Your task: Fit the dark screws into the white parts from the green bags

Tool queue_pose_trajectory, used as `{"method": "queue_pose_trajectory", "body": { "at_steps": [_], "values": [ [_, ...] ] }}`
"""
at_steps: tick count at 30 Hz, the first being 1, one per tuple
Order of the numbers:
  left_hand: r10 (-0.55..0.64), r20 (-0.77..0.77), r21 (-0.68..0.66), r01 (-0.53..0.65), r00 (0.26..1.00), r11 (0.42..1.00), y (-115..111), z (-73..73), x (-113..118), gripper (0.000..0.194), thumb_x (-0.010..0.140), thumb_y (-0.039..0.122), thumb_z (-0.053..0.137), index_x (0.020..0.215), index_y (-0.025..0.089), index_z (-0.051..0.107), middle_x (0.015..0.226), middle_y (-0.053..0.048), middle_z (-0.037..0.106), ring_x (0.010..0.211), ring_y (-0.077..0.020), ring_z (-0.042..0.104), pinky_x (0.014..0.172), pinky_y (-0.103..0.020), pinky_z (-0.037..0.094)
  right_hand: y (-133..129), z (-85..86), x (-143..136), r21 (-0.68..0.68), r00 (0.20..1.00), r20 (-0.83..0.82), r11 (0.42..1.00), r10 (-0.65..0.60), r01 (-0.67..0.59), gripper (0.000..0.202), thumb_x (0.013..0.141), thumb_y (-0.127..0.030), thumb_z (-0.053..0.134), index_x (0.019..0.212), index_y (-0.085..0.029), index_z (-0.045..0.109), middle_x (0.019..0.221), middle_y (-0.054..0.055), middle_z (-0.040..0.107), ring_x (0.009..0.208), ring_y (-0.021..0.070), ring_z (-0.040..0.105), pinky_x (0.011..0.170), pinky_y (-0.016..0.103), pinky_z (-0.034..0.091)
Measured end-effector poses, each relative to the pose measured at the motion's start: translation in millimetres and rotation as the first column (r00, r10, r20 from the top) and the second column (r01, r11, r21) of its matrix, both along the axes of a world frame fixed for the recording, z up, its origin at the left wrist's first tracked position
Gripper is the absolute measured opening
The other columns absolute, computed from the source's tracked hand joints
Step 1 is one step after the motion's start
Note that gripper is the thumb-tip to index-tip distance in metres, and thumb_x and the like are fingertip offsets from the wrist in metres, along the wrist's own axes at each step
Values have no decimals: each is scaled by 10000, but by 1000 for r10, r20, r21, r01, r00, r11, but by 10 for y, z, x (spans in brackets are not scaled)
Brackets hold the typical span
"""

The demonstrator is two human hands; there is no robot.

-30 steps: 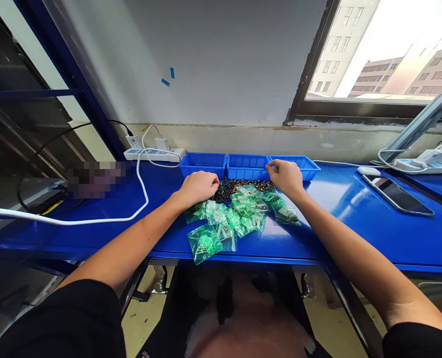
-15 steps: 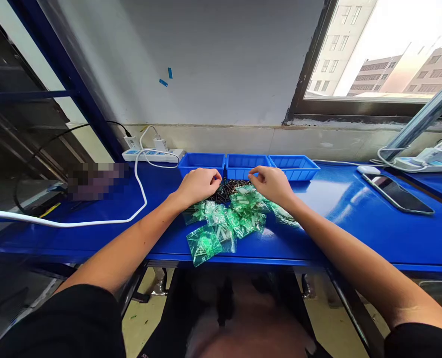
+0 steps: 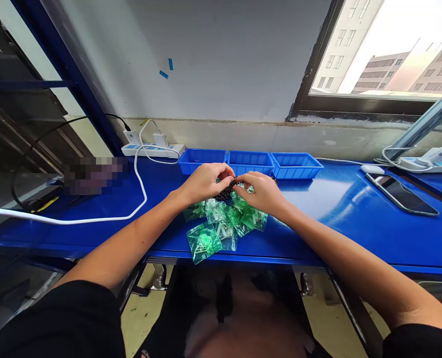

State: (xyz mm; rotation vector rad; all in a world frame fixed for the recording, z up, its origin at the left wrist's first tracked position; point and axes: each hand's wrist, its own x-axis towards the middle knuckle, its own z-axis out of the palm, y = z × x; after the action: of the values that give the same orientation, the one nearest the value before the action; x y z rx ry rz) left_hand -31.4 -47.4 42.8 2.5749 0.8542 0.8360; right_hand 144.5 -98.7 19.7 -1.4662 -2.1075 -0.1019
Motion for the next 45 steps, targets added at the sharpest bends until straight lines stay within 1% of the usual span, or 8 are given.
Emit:
{"method": "queue_pose_trajectory", "body": {
  "at_steps": [4,8,12,17,24,32,40,45],
  "values": [
    [-48,25,1,48,999,999,-15,-7,16,230,814,282,492,902,130,642,776,-39,673,683,-130,587,621,-238,439,6,-6,4,-6,999,32,999,32,-31,199,880,-262,523,959,-187,690,744,30,629,724,153,535,630,255,329],
    [-30,-23,38,31,999,999,-1,-19,14,217,819,269,495,900,130,641,761,-35,665,669,-129,575,631,-248,433,14,-8,8,5,997,56,998,57,-57,248,918,-242,453,883,-179,690,716,34,606,716,154,519,637,262,324],
    [-5,-68,83,11,998,996,11,-26,4,211,825,271,495,900,137,640,767,-36,665,689,-140,577,642,-260,427,8,-2,2,4,998,34,999,47,-48,229,907,-226,470,908,-173,693,742,40,621,742,162,533,653,264,340],
    [-15,-33,76,18,999,997,-9,-25,3,211,832,272,485,907,142,634,774,-33,665,685,-134,577,637,-254,428,-10,12,-13,-29,999,41,999,27,-26,199,876,-246,535,977,-163,685,772,41,631,756,167,536,634,258,332],
    [2,-15,103,-1,1000,995,-29,-23,3,214,833,283,489,923,141,621,772,-33,659,684,-132,575,628,-251,418,-2,9,-13,-25,995,97,999,36,-33,234,909,-213,470,898,-163,698,710,35,579,711,153,484,628,264,302],
    [24,-86,66,-19,996,998,-43,-10,5,235,829,310,484,946,157,619,723,-14,655,630,-126,559,562,-239,372,-13,19,-15,-30,994,106,999,34,-31,291,925,-232,440,768,-171,678,669,27,540,691,150,457,620,266,298],
    [38,-192,35,-32,981,999,-70,7,22,186,829,254,462,817,167,626,682,-9,650,599,-131,545,566,-248,349,-31,40,-31,-42,994,107,999,18,-14,320,883,-251,504,591,-173,608,655,32,545,695,155,458,616,275,308],
    [36,-253,34,-28,967,999,-74,2,35,194,831,226,435,754,171,604,658,-12,631,562,-134,504,549,-255,311,-32,50,-19,-36,996,86,999,22,-19,290,879,-257,503,632,-172,630,679,38,579,701,156,482,610,275,310]
  ]
}}
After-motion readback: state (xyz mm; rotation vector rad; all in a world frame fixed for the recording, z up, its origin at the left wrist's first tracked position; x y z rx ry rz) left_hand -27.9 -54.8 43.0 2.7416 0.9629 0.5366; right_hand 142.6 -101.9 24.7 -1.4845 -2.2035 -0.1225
